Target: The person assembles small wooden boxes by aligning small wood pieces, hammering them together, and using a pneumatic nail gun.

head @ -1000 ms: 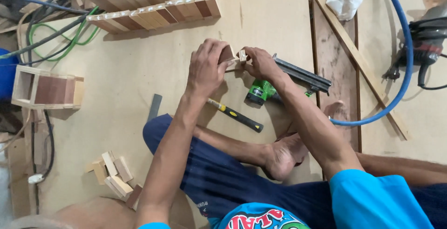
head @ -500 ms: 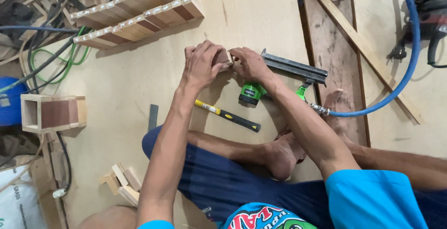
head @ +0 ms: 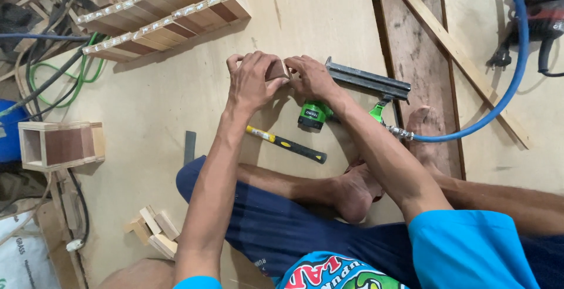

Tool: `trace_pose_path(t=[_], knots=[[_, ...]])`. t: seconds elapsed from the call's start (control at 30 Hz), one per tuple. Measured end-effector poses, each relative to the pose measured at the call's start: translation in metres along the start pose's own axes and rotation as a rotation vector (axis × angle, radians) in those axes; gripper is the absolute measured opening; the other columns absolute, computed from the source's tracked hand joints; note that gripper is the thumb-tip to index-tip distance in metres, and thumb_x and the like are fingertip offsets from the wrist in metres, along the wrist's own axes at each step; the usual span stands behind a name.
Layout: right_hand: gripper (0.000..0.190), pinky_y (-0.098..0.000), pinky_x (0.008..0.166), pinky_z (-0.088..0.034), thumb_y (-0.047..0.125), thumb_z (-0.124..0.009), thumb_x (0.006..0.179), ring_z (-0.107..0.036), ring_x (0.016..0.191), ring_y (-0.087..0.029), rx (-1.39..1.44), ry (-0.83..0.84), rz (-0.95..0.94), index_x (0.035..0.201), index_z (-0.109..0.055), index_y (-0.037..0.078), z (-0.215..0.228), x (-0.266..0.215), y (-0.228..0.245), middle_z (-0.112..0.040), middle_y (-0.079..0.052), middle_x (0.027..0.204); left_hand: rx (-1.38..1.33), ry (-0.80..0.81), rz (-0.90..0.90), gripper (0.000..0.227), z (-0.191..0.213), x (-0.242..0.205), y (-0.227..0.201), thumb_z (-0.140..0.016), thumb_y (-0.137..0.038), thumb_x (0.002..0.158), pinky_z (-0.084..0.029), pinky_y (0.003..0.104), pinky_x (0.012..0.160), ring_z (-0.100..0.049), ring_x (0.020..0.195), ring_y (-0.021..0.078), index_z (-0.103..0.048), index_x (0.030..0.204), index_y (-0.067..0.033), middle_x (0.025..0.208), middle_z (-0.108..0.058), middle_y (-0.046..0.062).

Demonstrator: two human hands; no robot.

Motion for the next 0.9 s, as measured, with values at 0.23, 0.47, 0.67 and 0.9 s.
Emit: trace_pose_path(t=[0.23,0.47,0.67,0.9], knots=[[0.03,-0.048,0.086,-0.058,0.017,-0.074,0.081,-0.069,0.101,-0.032,-0.006,-0.005,-0.001,0.11,-0.064,0.016,0.002,0.003,0.0,-0.07,-0.008,0.104,0.028,-0.046,0.03,0.041,-0.012,0.002,0.007,-0.09,-0.032,0.082,-0.035,0.049,0.105,-0.069,0.103,0.0174,-0.07,0.117,-0.0237,0.104,-0.067,-0.004],[0.026,-0.0468,0.086,-0.057,0.02,-0.072,0.081,-0.068,0.094,-0.031,0.0,-0.008,-0.032,0.105,-0.063,0.017,0.006,-0.001,0.009,-0.068,-0.007,0.095,0.0,-0.009,0.116,0.041,-0.011,0.001,0.005,-0.089,-0.027,0.083,-0.033,0.05,0.104,-0.069,0.106,0.0176,-0.071,0.119,-0.0248,0.106,-0.068,-0.004],[0.028,-0.0473,0.088,-0.056,0.019,-0.072,0.081,-0.071,0.098,-0.028,-0.007,-0.024,-0.007,0.107,-0.063,0.016,-0.001,0.0,0.003,-0.07,-0.007,0.099,-0.043,-0.011,0.097,0.039,-0.002,-0.002,0.003,-0.088,-0.025,0.086,-0.031,0.049,0.104,-0.07,0.109,0.0177,-0.072,0.121,-0.024,0.109,-0.071,-0.004],[0.035,-0.0466,0.091,-0.057,0.022,-0.074,0.084,-0.071,0.099,-0.026,0.039,-0.027,-0.026,0.118,-0.064,0.018,0.006,-0.001,0.006,-0.07,-0.005,0.106,-0.002,-0.02,0.07,0.042,-0.001,-0.003,-0.003,-0.088,-0.025,0.086,-0.031,0.051,0.105,-0.07,0.111,0.0197,-0.072,0.124,-0.0226,0.114,-0.073,-0.001]])
Point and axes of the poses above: each hand's wrist, its own x-axis towards the middle knuckle, its own z-axis out of the back of the hand, y = z × x, the point moved 7 cm from there along x, towards the middle knuckle
